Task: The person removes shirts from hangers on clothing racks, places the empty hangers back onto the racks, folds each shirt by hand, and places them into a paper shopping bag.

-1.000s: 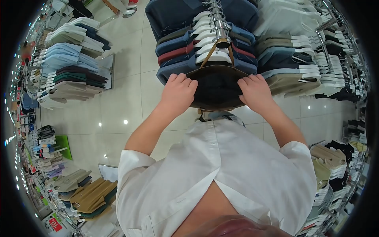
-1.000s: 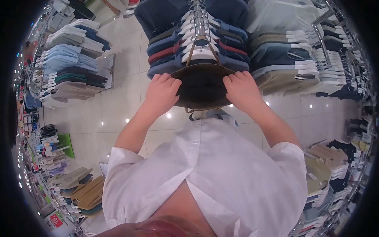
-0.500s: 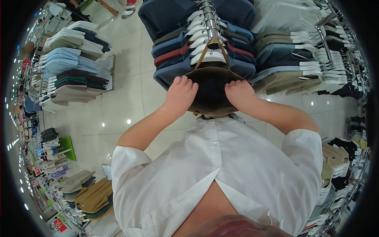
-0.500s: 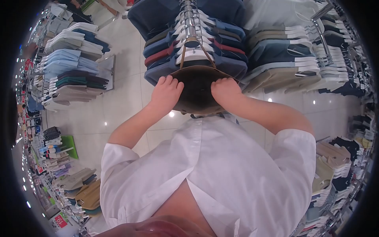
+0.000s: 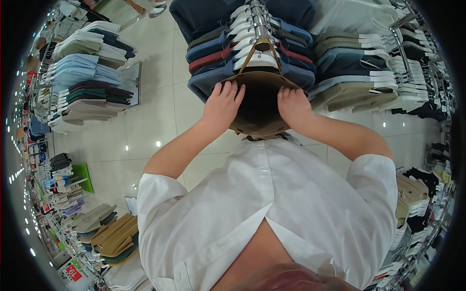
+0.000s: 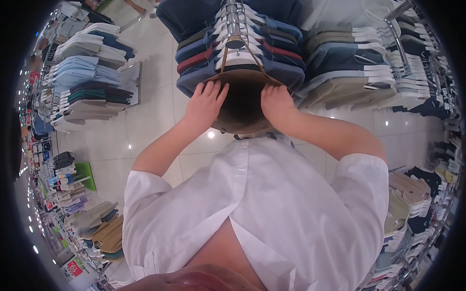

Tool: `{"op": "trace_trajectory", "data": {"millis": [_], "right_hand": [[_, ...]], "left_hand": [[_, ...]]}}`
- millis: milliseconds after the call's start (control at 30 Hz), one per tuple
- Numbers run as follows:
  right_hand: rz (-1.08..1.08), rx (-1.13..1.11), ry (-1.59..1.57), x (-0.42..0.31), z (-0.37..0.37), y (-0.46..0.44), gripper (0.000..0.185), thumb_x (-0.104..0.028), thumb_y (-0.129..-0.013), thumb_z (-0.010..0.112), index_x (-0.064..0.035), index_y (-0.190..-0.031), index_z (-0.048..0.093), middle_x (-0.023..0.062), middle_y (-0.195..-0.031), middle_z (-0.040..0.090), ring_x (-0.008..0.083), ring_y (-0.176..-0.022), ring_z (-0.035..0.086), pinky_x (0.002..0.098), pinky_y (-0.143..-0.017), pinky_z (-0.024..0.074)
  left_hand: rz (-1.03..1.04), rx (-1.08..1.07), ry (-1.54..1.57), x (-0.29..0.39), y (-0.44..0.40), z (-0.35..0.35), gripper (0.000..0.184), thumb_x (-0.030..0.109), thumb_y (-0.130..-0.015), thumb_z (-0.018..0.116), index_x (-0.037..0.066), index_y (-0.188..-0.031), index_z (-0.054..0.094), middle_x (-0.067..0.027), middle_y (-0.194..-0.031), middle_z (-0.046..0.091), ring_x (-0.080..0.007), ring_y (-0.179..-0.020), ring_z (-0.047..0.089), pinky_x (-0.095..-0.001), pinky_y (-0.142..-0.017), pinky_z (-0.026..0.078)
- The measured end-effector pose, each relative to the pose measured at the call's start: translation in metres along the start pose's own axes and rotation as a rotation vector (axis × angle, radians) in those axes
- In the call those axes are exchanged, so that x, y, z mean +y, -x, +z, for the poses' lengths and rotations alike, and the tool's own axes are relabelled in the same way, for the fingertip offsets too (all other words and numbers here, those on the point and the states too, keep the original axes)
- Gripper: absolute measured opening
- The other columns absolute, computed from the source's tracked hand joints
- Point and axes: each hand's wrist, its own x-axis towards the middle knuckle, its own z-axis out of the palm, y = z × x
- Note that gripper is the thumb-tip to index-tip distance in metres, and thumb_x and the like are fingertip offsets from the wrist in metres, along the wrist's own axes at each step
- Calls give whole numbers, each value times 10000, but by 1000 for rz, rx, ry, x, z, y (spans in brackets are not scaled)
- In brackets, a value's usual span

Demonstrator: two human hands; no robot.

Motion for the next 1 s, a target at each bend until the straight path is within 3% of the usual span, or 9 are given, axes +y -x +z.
{"op": "trace_trajectory", "data": {"millis": [267,367,467,733,800,833,867,933,1000], "right_hand": [[-81,157,-199,8,-14,5,359,-166,-883,639,-5,-1200,687,116,-1023,720,257,-920,703,398,-815,537],[-166,90,-368,11,-30,8,191,-157,-851,650,-80,-1016,706,80,-953,702,254,-896,702,394,-797,547],[-102,356,-452,8,-30,18,101,-159,-841,646,-109,-917,691,54,-882,665,246,-874,696,390,-785,554],[16,588,-664,16,-39,59,116,-140,-825,678,-104,-935,663,65,-888,631,261,-859,676,401,-764,545],[36,708,-823,15,-44,75,206,-187,-805,771,-101,-973,688,61,-971,684,270,-920,699,417,-786,556],[41,790,-964,14,-53,90,449,-274,-799,838,-105,-1193,703,98,-1270,691,304,-1166,678,426,-959,546],[-18,749,-1046,18,-61,107,776,-353,-787,880,-94,-1453,576,148,-1574,499,356,-1446,492,458,-1150,442],[-102,615,-1325,16,-53,136,1135,-381,-800,889,-24,-1653,230,216,-1735,148,400,-1605,175,476,-1249,320],[-127,585,-1557,16,-37,162,1221,-367,-809,884,-8,-1673,101,234,-1747,57,406,-1610,147,462,-1259,295]], "left_hand": [[11,53,151,-5,-4,-18,601,229,-789,800,84,-1351,645,-100,-1306,629,-253,-1251,547,-413,-1070,411],[10,-68,419,-8,-8,-24,278,213,-814,799,104,-1062,734,-58,-1034,697,-252,-1053,655,-411,-900,503],[-55,316,640,1,-10,-21,94,166,-837,785,107,-844,712,-42,-791,655,-271,-822,681,-416,-729,525],[-124,438,818,32,-11,-57,82,127,-861,794,104,-919,740,-53,-858,714,-257,-785,693,-373,-730,526],[-266,224,1245,48,-2,-78,448,218,-853,841,55,-1246,699,-116,-1261,715,-261,-1085,712,-377,-864,551],[-221,287,1499,63,-2,-91,724,302,-828,863,42,-1420,538,-144,-1470,532,-287,-1281,584,-413,-981,507],[-173,341,1754,80,-4,-102,1007,386,-802,885,29,-1595,377,-171,-1679,349,-313,-1478,456,-449,-1097,464],[88,176,1912,103,-9,-104,1300,465,-760,922,73,-1695,108,-164,-1760,36,-354,-1613,157,-522,-1229,328],[233,147,1806,138,-22,-102,1348,546,-745,912,67,-1698,88,-180,-1767,-2,-369,-1628,89,-564,-1261,246]]}}
